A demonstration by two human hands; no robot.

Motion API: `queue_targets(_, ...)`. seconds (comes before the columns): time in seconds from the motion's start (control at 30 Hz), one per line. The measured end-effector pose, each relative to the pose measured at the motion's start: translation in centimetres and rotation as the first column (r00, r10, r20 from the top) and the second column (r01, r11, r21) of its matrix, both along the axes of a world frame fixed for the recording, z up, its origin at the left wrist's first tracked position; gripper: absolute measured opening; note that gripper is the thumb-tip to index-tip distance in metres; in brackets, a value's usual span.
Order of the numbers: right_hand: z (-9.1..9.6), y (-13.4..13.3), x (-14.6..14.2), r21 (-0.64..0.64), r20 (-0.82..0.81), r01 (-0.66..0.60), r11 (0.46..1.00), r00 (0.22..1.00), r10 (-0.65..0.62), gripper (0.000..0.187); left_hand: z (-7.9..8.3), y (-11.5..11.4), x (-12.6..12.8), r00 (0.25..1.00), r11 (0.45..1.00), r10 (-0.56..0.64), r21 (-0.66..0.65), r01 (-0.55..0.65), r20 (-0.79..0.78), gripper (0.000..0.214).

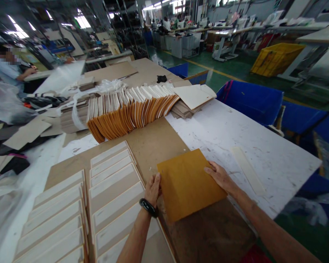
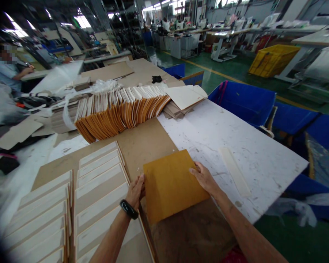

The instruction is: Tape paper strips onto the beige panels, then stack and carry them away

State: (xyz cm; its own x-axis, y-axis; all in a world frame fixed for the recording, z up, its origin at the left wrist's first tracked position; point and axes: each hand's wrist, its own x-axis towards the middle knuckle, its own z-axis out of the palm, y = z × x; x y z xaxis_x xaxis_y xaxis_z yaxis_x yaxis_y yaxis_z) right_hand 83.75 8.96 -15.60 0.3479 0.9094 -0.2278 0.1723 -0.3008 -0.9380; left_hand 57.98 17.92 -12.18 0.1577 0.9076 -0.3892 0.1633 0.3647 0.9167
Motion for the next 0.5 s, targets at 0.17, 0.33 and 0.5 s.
queue_targets(0.17,1.3,-1.6,2.0,-0.016,0.273,0.118,0.993,0.956,-0.109,0.048,2.7,-3.2,-6.7,0.993,0.991,0.111,0.078,-0.108,-0.033,0.047)
queue_targets(0.33,3.3,-5.6,-2.9,-0.076,0.409,0.005,0.997,0.912,0.027,0.034,2.9,-11.1,-16.9,0.903,0.923,0.38,0.144,-0.356,-0.202,0.039)
queue_targets(0.5,1.7,-10.2,-12.8,-0.248,-0.039,-0.377,0.892,0.924,0.38,0.035,0.7,-19.9,-22.8,0.839,0.901,0.411,0.021,-0.433,-0.358,0.045)
